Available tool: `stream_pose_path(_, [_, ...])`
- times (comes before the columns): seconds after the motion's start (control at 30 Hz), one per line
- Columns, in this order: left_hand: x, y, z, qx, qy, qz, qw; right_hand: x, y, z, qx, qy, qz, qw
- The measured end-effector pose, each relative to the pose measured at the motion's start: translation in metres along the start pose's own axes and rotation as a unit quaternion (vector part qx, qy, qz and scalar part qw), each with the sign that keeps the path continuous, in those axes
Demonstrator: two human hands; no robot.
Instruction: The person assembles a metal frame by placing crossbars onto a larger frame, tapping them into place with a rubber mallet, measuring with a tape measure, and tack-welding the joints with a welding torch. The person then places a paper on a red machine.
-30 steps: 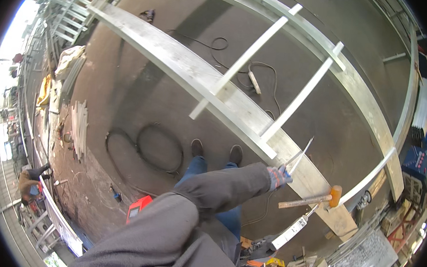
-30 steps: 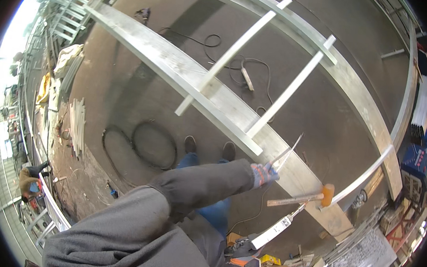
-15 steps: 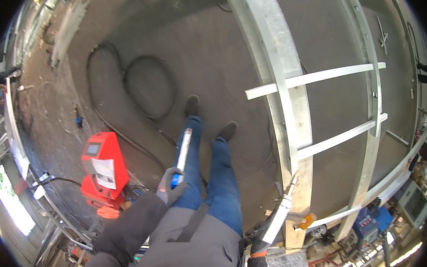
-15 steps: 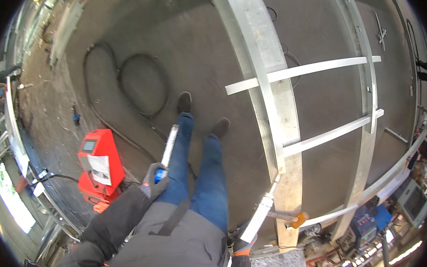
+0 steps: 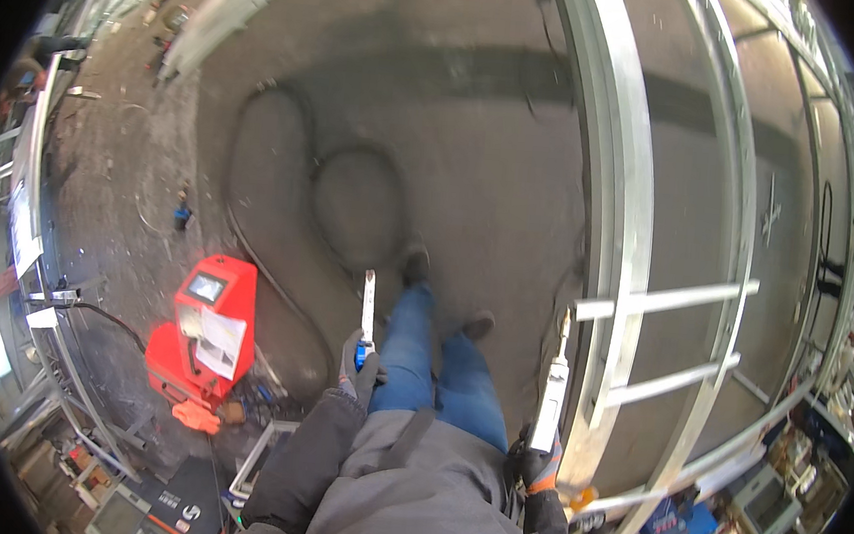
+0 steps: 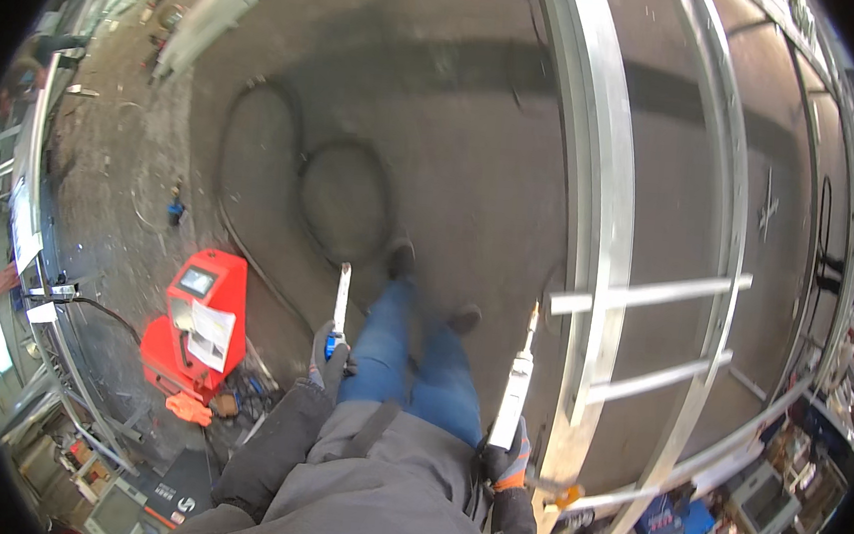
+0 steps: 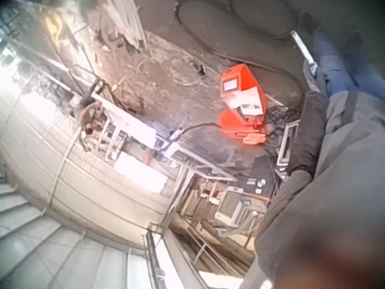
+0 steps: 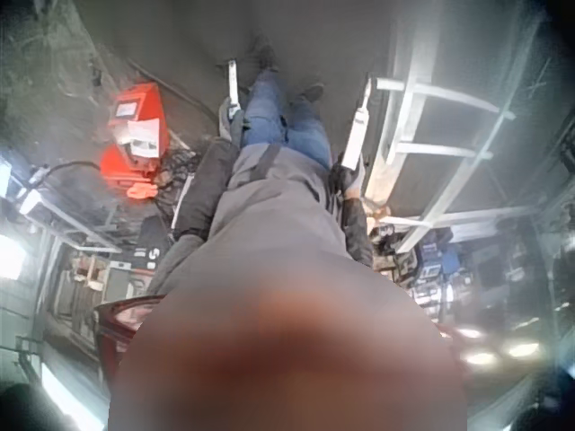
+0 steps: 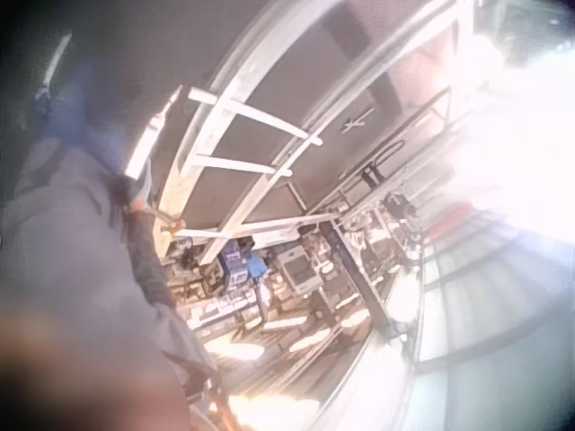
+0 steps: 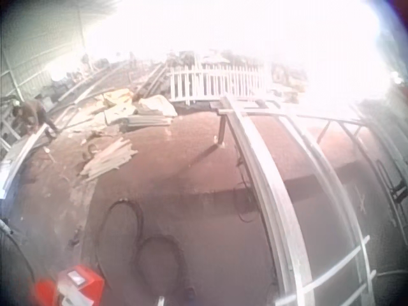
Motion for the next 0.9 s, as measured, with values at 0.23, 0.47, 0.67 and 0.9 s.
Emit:
stream_pose_path(0.23, [-0.084,0.072,0.053,-0.072,0.053,-0.005,0.996,-0.076,-0.157,-0.047,0.084,-0.039,0.17,0.981])
stream_pose_path(0.47, [-0.194,0.113,0.086,-0.192,0.049,0.009,0.98,-0.195,-0.261,-0.09,0.072,-0.046,0.129,0.988])
stream_pose_path(0.67, [-0.298,0.243,0.058,-0.379,0.004,0.003,0.926,-0.338,-0.407,-0.103,0.081,-0.016,0.106,0.991])
stream_pose_path(0.9, [-0.46,0.487,-0.083,0.059,-0.029,-0.035,0.997,-0.459,-0.564,-0.091,-0.199,-0.041,0.02,0.979])
Point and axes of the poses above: each hand's wrist, its own x-axis away from the middle knuckle, its own z-axis out of the back of the hand, y = z × x, the point moved 5 cm from there along -x, towards the middle knuckle, and after that the axes turned 3 degrees about z, right-handed, at the moved point
